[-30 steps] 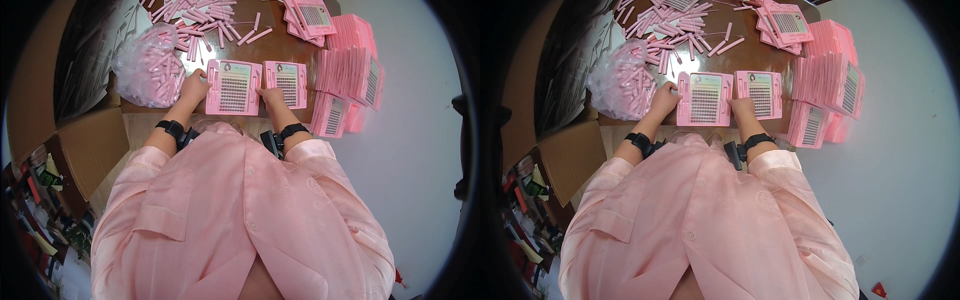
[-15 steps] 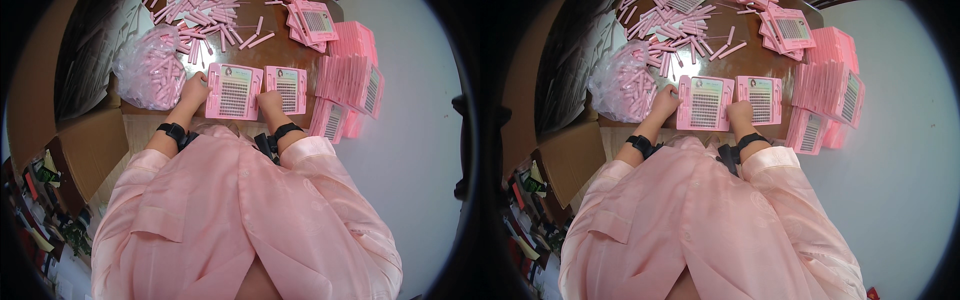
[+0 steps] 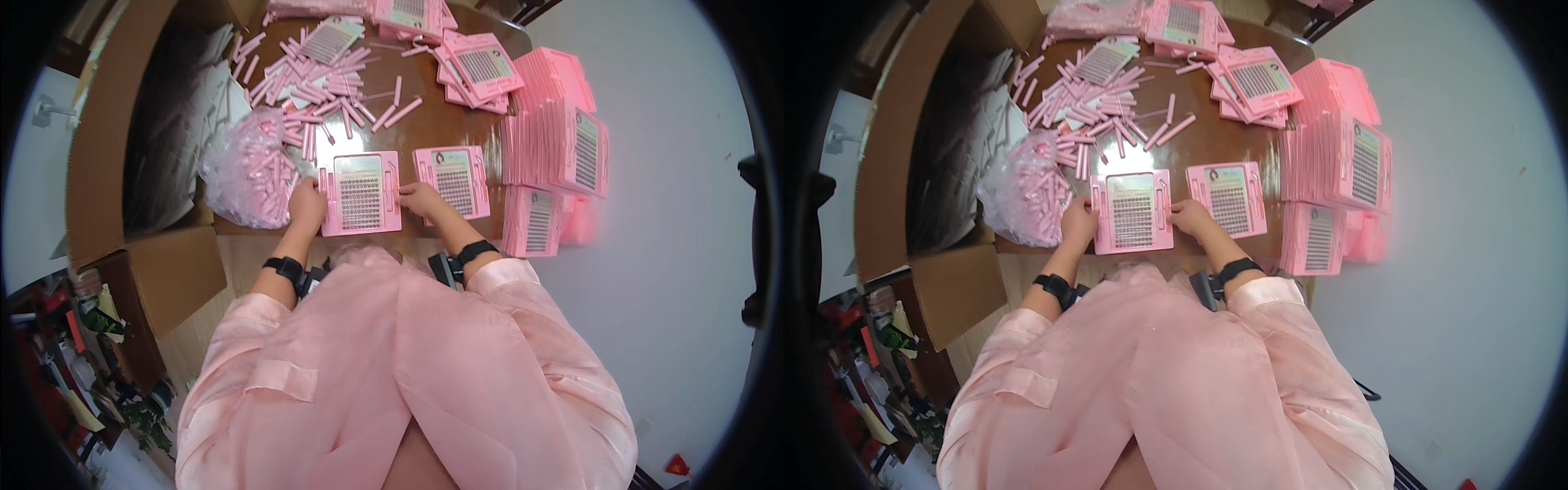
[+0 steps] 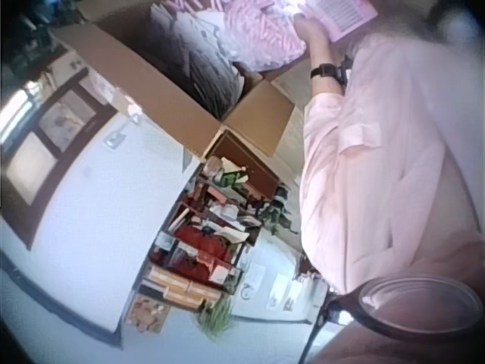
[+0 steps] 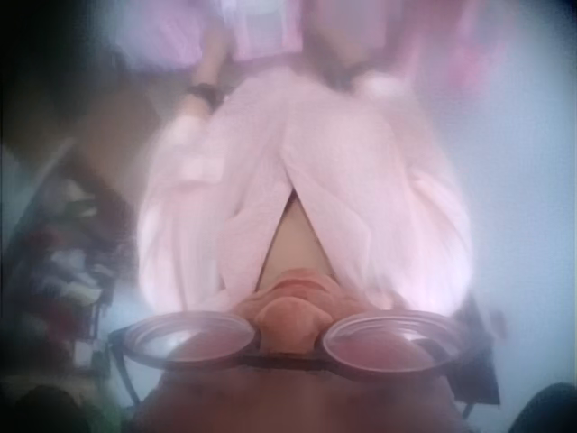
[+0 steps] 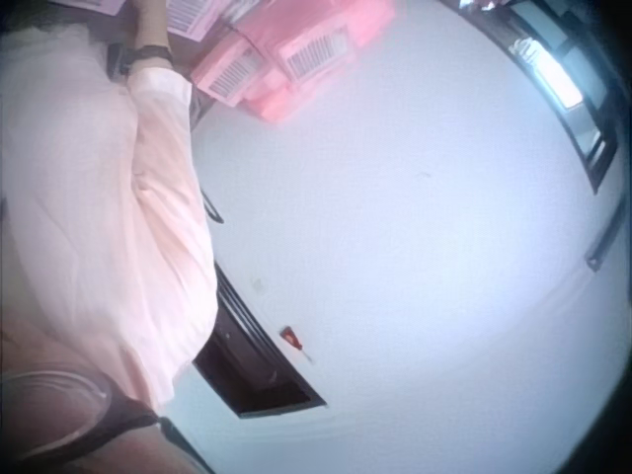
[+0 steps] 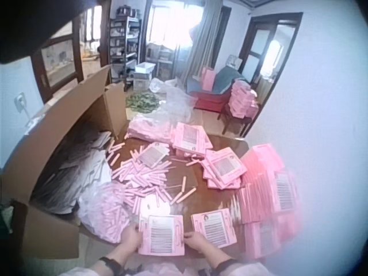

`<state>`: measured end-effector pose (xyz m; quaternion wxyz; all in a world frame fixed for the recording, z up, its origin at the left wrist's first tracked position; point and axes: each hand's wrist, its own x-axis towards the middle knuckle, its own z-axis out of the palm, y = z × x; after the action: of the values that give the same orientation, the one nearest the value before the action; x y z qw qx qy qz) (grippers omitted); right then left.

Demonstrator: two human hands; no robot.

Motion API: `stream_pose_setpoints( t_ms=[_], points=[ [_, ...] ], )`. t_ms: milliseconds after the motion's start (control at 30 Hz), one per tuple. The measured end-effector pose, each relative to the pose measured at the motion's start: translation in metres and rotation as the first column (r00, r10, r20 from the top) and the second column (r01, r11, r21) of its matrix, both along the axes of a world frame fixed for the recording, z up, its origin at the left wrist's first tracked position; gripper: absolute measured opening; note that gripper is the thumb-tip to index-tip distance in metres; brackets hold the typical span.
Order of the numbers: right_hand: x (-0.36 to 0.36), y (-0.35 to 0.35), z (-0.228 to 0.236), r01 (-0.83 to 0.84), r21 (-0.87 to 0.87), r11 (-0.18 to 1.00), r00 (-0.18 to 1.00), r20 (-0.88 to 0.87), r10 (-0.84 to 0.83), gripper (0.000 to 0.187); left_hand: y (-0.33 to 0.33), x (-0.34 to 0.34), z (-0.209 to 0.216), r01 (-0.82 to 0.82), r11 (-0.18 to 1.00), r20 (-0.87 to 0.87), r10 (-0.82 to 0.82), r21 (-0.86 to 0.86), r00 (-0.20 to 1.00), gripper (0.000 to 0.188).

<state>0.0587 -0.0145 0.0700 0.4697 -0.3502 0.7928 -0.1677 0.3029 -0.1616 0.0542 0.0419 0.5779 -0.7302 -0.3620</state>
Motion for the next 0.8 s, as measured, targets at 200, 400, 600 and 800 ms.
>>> stream_pose_setpoints(
  t_ms=[200,400,600,800],
  points=[
    [-0.060,-0.005,0.002,0.253,-0.215,0.943,0.954,0.216,-0.207,0.026,0.006,0.016,0.027,-0.012,0.992,-0.044,0.006,-0.124,0.999,0.030],
    [-0.112,-0.103,-0.006,0.634,-0.123,0.764,0.742,0.378,-0.554,0.031,0.020,0.063,0.066,0.043,0.989,-0.005,-0.044,-0.140,0.999,0.035],
    [-0.106,-0.188,0.011,0.773,-0.250,0.583,0.580,-0.095,-0.809,0.064,0.034,0.119,0.084,-0.014,0.999,-0.010,0.013,-0.051,1.000,0.039],
    [-0.116,-0.197,-0.004,0.632,-0.116,0.766,0.766,-0.058,-0.640,0.046,0.034,0.136,0.074,-0.053,0.998,-0.058,0.055,0.036,0.997,0.038]
  ],
)
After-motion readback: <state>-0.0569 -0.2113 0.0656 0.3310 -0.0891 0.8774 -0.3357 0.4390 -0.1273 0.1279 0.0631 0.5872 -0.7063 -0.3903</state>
